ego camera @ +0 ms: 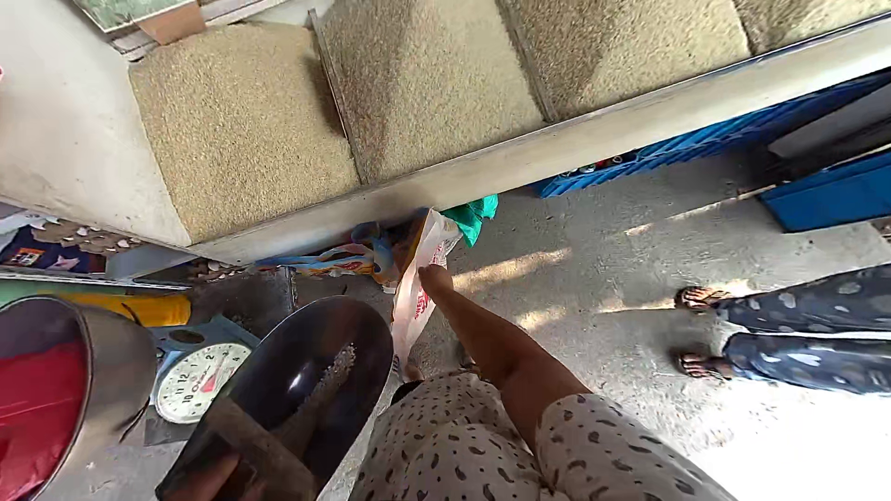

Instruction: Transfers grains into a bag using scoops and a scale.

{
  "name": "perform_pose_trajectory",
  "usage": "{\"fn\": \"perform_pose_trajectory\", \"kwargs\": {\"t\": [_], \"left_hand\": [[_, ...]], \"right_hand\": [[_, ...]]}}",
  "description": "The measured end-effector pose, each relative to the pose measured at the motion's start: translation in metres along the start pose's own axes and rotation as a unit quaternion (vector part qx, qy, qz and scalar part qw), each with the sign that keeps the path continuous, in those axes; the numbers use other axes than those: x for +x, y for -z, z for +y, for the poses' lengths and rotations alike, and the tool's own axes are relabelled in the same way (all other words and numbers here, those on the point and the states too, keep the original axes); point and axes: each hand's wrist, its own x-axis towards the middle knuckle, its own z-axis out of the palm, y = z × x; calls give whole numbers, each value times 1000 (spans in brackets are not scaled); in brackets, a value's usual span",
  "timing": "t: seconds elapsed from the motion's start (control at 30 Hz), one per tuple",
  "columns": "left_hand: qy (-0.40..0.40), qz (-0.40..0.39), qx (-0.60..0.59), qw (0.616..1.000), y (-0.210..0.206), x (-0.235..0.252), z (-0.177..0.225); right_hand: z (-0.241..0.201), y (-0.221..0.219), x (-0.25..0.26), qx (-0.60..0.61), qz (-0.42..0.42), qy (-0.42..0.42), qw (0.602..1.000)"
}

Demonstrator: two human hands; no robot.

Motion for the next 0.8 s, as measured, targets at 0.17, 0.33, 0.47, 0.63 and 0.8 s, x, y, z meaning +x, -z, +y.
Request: {"fn": "perform_pose_trajectory", "kwargs": {"t": [0.17,0.33,0.47,0.63,0.8], "left_hand": [[-76,25,32,996,-94,59,15],[-106,-24,120,987,-147,115,51],[-62,-136,289,946,-176,163,102],[48,-295,452,841,-244,215,183],[74,-334,468,815,-270,229,223]], "right_hand": [[26,49,-13,-72,-27,66,995],[87,101,-22,-97,-51,148,983],[115,127,-13,-80,-43,186,978],[119,140,-15,-52,-36,190,980],[115,170,-39,44,-32,147,988]]}}
